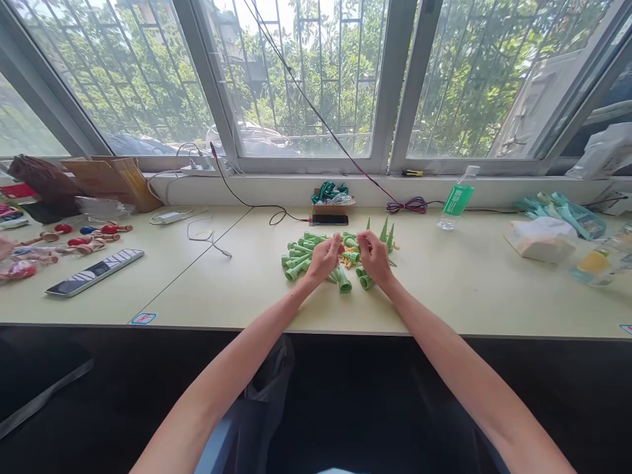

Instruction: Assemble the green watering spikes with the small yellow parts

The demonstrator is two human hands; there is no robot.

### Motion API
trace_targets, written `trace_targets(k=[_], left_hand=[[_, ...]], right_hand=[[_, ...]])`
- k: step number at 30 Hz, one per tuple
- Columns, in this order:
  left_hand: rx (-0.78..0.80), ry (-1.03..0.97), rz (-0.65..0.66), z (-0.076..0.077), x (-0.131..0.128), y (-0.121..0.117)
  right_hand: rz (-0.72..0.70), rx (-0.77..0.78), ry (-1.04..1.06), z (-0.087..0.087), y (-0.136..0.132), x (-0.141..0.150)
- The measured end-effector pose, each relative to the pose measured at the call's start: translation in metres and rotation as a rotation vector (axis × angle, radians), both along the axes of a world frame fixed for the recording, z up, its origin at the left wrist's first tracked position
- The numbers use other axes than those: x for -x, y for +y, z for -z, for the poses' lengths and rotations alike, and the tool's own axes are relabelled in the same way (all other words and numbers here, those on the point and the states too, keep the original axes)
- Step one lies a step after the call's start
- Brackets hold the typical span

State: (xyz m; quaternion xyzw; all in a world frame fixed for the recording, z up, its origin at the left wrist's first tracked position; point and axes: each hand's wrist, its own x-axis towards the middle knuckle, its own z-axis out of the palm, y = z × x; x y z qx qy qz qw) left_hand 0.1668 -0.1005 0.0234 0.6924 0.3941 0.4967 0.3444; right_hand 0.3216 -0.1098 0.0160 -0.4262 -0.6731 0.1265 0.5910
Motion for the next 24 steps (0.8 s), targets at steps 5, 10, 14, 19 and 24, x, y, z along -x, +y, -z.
trace_targets(k=[5, 10, 14, 19, 24], left_hand=[[0.109, 0.015, 0.055, -0.006, 0.000, -0.004], [0.196, 0.087, 0.118, -0.009, 0.002, -0.008], [0.200, 0.065, 0.139, -0.008, 0.003, -0.007], [0.091, 0.073, 0.136, -0.003, 0.004, -0.005], [-0.080, 0.022, 0.074, 0.003, 0.004, 0.000]], right_hand=[[-0.136, -0.009, 0.000, 0.003, 0.002, 0.000], [-0.159, 0.000, -0.014, 0.004, 0.004, -0.001], [-0.141, 0.009, -0.017, 0.003, 0.004, -0.002], [-0.071, 0.040, -0.040, 0.001, 0.003, -0.002], [-0.011, 0.051, -0.067, 0.000, 0.004, -0.002]])
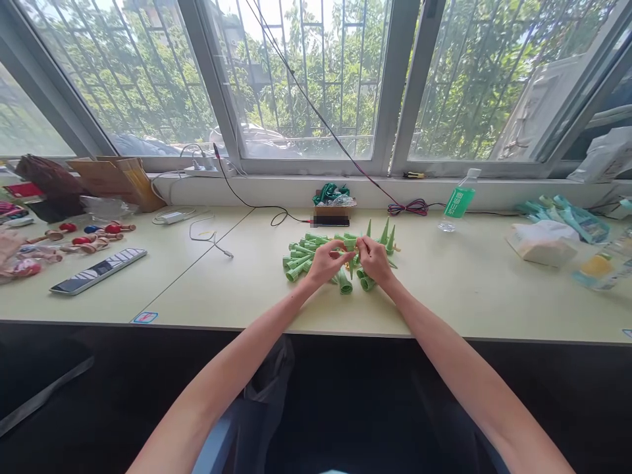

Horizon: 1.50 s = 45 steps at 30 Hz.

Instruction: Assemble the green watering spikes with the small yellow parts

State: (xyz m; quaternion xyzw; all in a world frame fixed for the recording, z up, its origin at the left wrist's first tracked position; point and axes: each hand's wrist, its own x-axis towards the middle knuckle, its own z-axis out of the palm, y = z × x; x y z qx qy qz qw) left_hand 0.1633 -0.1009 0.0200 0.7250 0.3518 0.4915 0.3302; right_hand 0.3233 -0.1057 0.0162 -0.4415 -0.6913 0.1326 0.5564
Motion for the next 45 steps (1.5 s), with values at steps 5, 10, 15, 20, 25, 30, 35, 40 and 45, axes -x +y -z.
trace_targets(k=[5, 10, 15, 20, 25, 30, 35, 40, 45], left_hand=[[-0.137, -0.036, -0.001, 0.007, -0.001, 0.007], [-0.179, -0.011, -0.024, 0.007, -0.002, 0.007], [-0.123, -0.034, -0.033, 0.000, -0.003, 0.001], [0.086, -0.087, -0.045, -0.005, -0.002, -0.002], [0.325, -0.072, 0.089, -0.011, -0.001, -0.006], [0.446, -0.108, 0.185, -0.010, 0.000, -0.006], [0.425, -0.104, 0.242, -0.008, 0.003, -0.005], [0.365, -0.063, 0.268, -0.007, 0.006, -0.005], [0.303, -0.014, 0.269, -0.007, 0.006, -0.008]], right_hand=[[0.026, 0.004, -0.037, 0.001, 0.002, -0.001], [0.037, -0.004, -0.020, 0.002, 0.002, 0.001], [0.072, -0.047, 0.039, 0.002, -0.001, 0.005], [0.056, -0.080, 0.060, 0.001, -0.003, 0.005], [-0.034, -0.094, -0.002, 0.004, -0.004, 0.005], [-0.064, -0.060, -0.054, 0.004, -0.004, 0.003], [-0.059, -0.038, -0.062, 0.002, -0.005, 0.000], [-0.065, -0.019, -0.070, 0.002, -0.004, -0.002], [-0.047, -0.025, -0.083, 0.005, -0.001, -0.004]])
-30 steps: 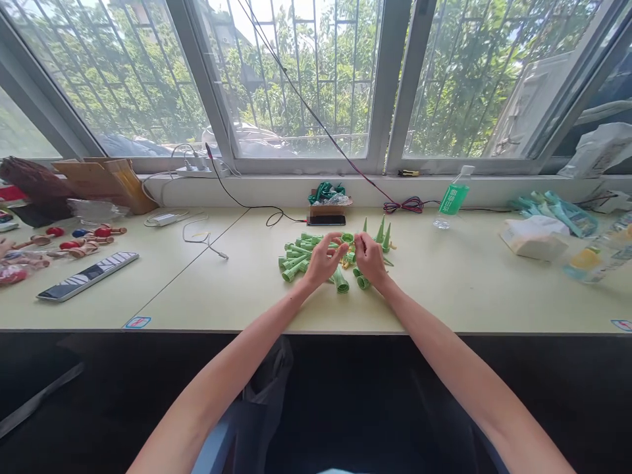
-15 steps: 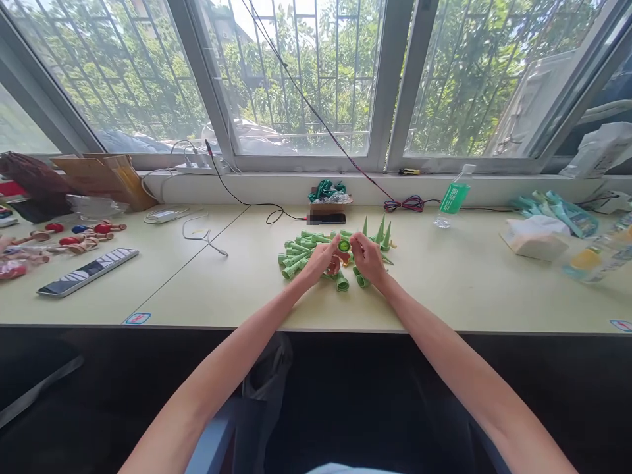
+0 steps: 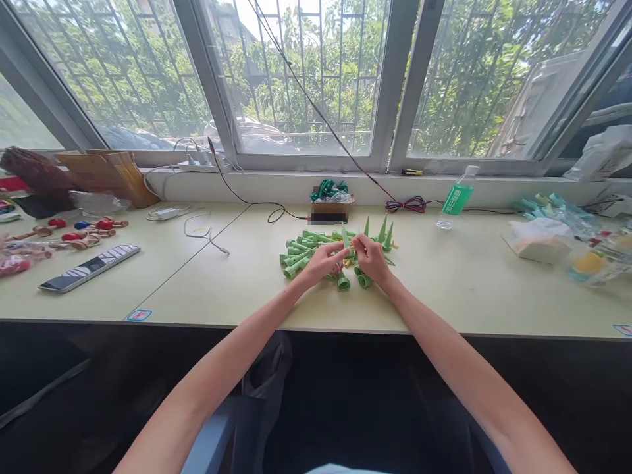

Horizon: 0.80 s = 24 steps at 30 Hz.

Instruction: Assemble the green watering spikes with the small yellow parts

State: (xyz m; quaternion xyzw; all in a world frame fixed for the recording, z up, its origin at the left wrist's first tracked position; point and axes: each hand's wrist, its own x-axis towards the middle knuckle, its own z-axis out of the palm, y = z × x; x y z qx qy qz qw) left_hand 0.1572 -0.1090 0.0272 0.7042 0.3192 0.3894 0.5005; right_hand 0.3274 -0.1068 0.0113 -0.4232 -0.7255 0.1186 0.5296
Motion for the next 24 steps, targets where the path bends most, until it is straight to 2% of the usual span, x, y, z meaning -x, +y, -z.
trace_targets(k=[6, 11, 17, 21, 24], left_hand=[[-0.123, 0.043, -0.053, 0.005, -0.003, 0.001], [-0.364, 0.044, -0.138, 0.010, -0.005, 0.006], [-0.585, 0.151, -0.268, 0.017, -0.005, 0.012], [-0.590, 0.121, -0.342, 0.017, -0.009, 0.014], [-0.482, 0.028, -0.393, 0.013, -0.010, 0.014]], right_hand=[[0.014, 0.024, 0.003, 0.000, 0.001, 0.000], [0.028, 0.035, 0.006, -0.004, 0.000, 0.001], [0.066, 0.049, 0.036, -0.005, 0.002, 0.004], [0.092, 0.039, 0.097, -0.005, 0.001, 0.006], [0.129, 0.017, 0.149, -0.006, -0.001, 0.006]])
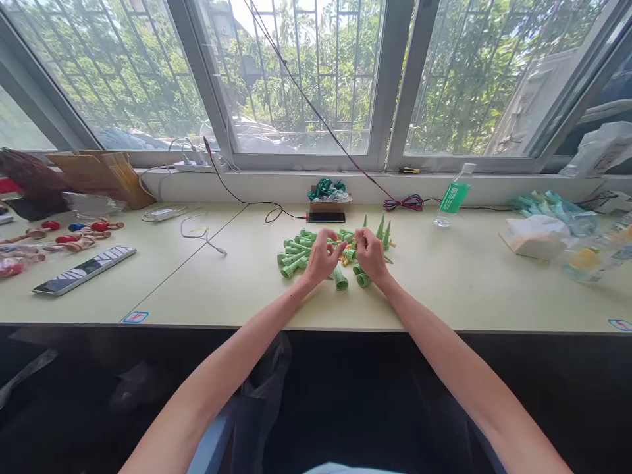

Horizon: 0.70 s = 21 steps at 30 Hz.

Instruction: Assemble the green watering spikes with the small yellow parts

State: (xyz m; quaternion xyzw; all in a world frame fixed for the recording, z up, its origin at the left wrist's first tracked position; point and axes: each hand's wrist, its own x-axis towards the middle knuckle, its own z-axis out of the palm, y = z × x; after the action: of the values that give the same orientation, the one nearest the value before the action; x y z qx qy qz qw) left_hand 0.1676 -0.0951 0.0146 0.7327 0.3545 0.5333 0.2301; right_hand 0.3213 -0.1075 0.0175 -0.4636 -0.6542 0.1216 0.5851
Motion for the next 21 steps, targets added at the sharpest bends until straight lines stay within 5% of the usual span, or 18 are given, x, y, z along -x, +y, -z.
trace_targets(k=[8, 21], left_hand=[[0.356, 0.039, 0.161, -0.0096, 0.0040, -0.0062], [0.187, 0.020, 0.179, -0.0080, 0.0061, -0.0081]], right_hand=[[-0.136, -0.006, -0.095, -0.0014, -0.0042, -0.0026], [-0.137, 0.055, -0.008, 0.0019, -0.0024, -0.0038]])
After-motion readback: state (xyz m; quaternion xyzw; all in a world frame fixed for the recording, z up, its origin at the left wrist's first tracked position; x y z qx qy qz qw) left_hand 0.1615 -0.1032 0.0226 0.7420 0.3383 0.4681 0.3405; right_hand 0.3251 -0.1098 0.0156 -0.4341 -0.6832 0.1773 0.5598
